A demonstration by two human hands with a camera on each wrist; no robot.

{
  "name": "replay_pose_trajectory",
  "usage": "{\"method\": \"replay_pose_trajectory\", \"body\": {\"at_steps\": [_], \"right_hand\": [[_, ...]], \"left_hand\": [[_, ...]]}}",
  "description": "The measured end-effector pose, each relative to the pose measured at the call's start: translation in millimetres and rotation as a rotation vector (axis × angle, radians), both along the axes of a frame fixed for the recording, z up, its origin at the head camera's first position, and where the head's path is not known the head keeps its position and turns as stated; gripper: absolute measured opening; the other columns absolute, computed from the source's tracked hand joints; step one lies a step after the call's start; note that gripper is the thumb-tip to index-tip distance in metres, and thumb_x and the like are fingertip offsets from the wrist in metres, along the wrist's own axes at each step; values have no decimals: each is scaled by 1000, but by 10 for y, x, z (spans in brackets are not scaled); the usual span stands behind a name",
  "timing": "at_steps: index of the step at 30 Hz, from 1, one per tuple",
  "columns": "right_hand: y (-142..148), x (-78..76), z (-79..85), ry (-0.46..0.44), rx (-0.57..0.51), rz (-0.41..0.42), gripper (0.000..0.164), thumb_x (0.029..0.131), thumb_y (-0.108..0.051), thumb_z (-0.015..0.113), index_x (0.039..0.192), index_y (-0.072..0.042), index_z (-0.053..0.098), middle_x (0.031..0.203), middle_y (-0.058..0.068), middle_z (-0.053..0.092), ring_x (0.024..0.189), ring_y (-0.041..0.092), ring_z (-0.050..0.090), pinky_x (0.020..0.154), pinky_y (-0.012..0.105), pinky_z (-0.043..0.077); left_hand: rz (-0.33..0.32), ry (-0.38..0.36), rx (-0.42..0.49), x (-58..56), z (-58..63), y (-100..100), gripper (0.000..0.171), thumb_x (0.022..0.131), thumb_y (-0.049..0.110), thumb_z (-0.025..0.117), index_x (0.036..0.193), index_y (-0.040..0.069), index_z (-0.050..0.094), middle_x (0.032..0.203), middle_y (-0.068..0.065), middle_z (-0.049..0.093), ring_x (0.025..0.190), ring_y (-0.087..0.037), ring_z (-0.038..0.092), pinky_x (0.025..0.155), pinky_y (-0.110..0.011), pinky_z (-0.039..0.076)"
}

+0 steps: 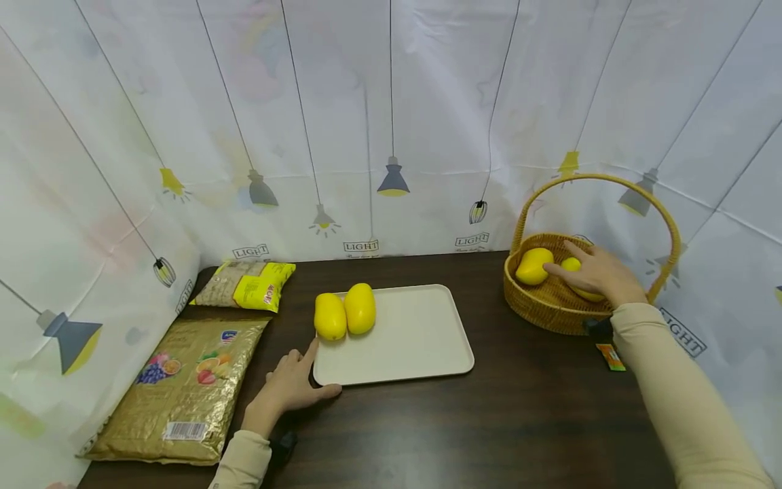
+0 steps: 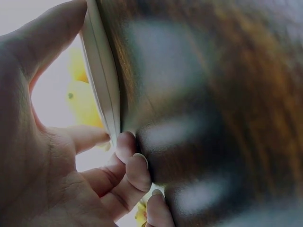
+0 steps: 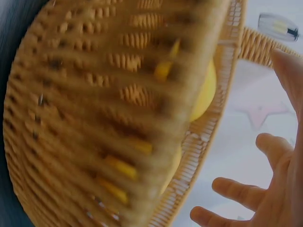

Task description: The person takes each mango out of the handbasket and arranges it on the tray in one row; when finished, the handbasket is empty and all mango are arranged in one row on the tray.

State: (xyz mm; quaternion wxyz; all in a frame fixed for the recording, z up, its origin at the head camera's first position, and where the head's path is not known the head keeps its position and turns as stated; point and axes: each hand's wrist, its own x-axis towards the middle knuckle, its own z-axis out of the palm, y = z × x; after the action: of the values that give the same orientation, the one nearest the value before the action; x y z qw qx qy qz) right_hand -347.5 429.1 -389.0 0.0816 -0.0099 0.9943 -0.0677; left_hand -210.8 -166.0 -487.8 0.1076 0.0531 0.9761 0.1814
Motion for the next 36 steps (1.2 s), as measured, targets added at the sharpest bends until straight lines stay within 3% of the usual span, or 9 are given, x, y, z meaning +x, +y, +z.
{"method": "replay_pose_trajectory", "body": {"at_steps": [7,22,31,36], "right_hand": [[167,-69,0,-27,12,12,103,91,-83,28,163,-13,5,149,51,17,128,73,28,95,80,31],[362,-229,33,-69,53,43,103,91,-84,28,162,-17,-1,146,51,18,124,76,30,84,81,36],[414,-326,23,-104,29,95,99,96,-73,36,161,-4,6,146,54,17,130,73,23,96,80,31],[437,-372,29,-101,51,132,99,97,-69,41,157,6,16,147,50,23,131,70,29,98,78,33]], "left_hand": [[0,-1,1,-4,6,0,112,76,71,73,162,22,21,119,-18,55,110,-33,54,84,-67,45],[3,10,-7,-32,-38,-10,112,75,72,73,162,24,21,118,-16,56,104,-30,53,79,-61,46],[9,22,-14,-18,-43,-18,113,74,73,73,162,23,22,120,-17,56,105,-30,53,80,-63,46],[10,16,-3,-31,-42,-16,113,74,72,73,162,24,22,119,-15,56,104,-29,52,80,-64,46]]}}
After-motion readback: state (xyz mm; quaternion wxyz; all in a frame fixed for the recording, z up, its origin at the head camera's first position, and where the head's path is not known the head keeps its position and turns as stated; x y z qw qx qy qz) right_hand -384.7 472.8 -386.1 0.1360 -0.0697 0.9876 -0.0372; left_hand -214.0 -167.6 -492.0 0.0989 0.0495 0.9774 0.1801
